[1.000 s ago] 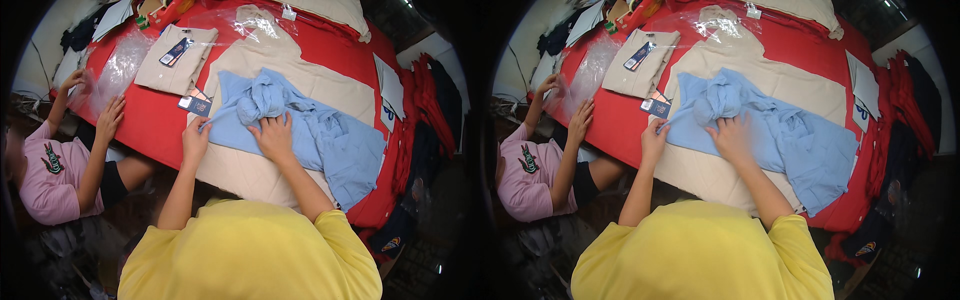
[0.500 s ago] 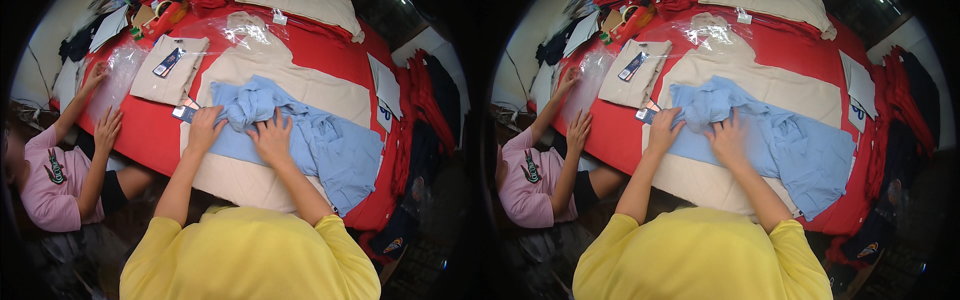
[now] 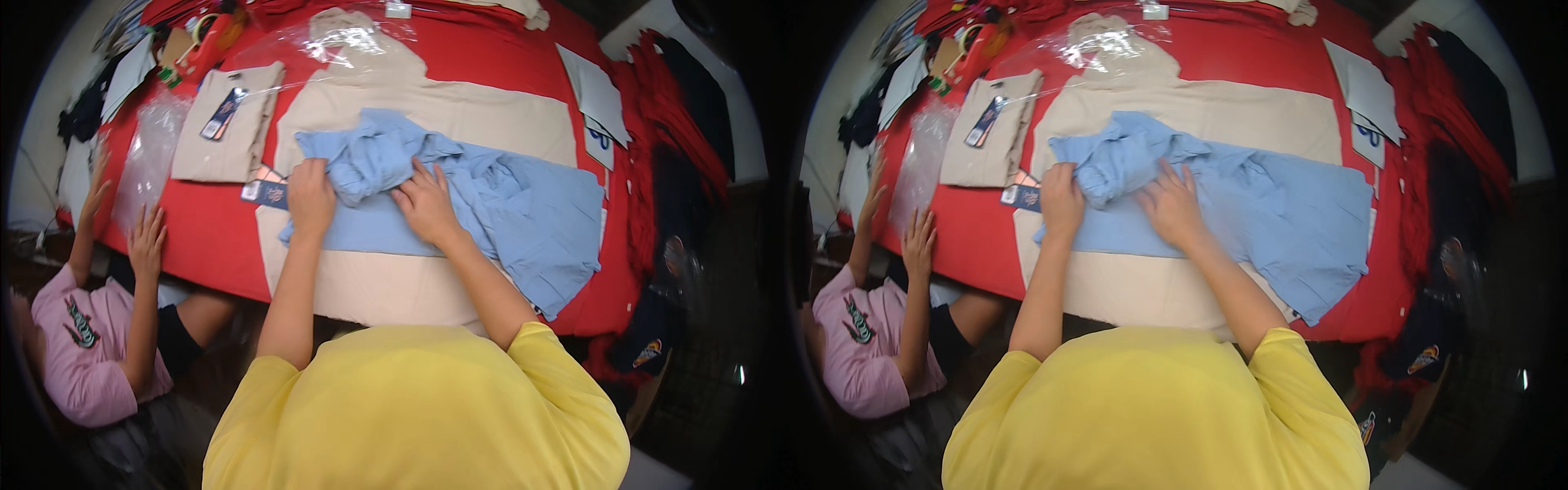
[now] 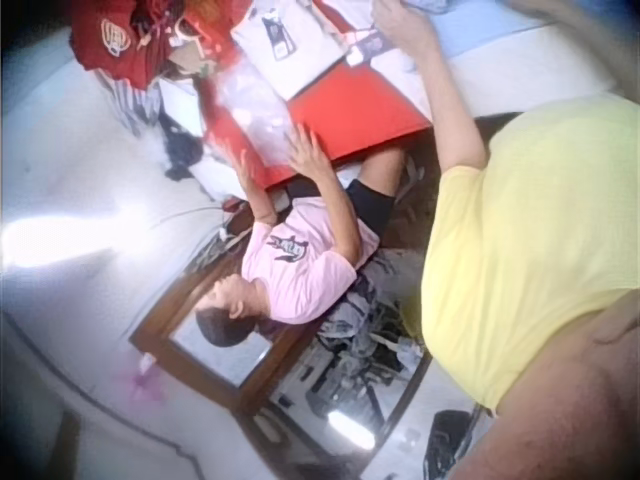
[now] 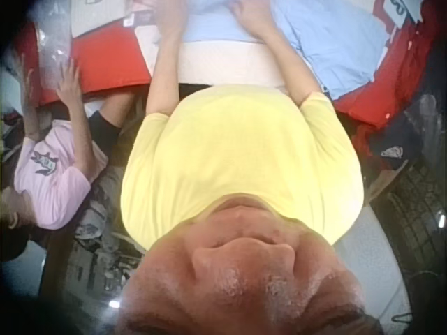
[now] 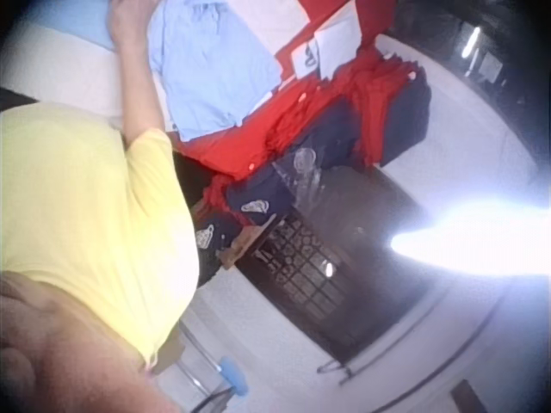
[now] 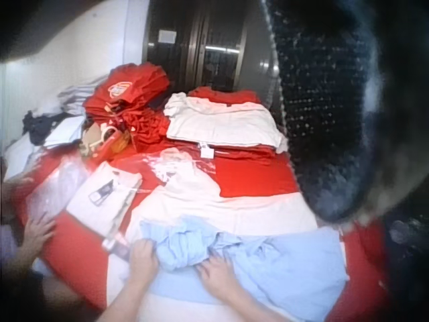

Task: The person folds a blue collared shirt on a table and places it inside a clear plastic bag.

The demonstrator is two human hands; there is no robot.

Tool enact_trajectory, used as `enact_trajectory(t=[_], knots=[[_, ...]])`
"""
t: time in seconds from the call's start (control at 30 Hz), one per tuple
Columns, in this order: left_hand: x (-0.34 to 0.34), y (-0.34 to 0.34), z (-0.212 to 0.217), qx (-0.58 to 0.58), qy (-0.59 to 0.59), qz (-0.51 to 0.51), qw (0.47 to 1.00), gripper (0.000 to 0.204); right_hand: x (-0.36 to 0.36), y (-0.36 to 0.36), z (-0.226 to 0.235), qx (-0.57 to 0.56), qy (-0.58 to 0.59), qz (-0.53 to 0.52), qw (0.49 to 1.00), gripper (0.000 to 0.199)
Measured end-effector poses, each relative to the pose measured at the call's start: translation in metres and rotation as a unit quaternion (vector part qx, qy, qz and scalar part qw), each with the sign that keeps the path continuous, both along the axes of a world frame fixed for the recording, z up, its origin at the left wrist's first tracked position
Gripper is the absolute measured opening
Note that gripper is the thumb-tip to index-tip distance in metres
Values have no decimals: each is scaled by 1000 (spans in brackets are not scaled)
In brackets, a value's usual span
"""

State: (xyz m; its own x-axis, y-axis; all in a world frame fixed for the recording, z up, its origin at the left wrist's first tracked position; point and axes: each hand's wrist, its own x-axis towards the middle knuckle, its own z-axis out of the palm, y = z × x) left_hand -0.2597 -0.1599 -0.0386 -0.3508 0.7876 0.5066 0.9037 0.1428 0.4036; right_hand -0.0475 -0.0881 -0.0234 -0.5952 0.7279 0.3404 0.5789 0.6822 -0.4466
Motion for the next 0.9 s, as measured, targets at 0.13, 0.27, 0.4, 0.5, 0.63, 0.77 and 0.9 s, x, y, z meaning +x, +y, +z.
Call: enact_trajectory(t=[0.13, 0.27, 0.4, 0.5, 0.63, 0.77, 0.9], knots=[[1, -3, 7, 27, 40, -8, 999, 25, 86, 57, 30, 75, 123, -158, 977, 22], [0, 2, 8, 21, 9, -40, 999, 23, 217, 109, -11, -4, -163, -382, 910, 45], [-3, -5, 0, -4, -23, -13, 1000, 24, 275, 117, -17, -47, -217, -398, 890, 58], [-7, -5, 2, -15, 6, -9, 1000, 24, 289, 128, -21, -52, -190, -381, 903, 59], [-3, 7, 2, -43, 48, -8, 998, 25, 308, 105, -13, -15, -79, -339, 937, 57], [0, 1, 20, -107, 79, -4, 991, 27, 290, -27, 29, 19, -84, -264, 961, 38], [-1, 10, 7, -30, -18, -51, 998, 27, 327, -120, 26, -116, -163, -266, 943, 35]])
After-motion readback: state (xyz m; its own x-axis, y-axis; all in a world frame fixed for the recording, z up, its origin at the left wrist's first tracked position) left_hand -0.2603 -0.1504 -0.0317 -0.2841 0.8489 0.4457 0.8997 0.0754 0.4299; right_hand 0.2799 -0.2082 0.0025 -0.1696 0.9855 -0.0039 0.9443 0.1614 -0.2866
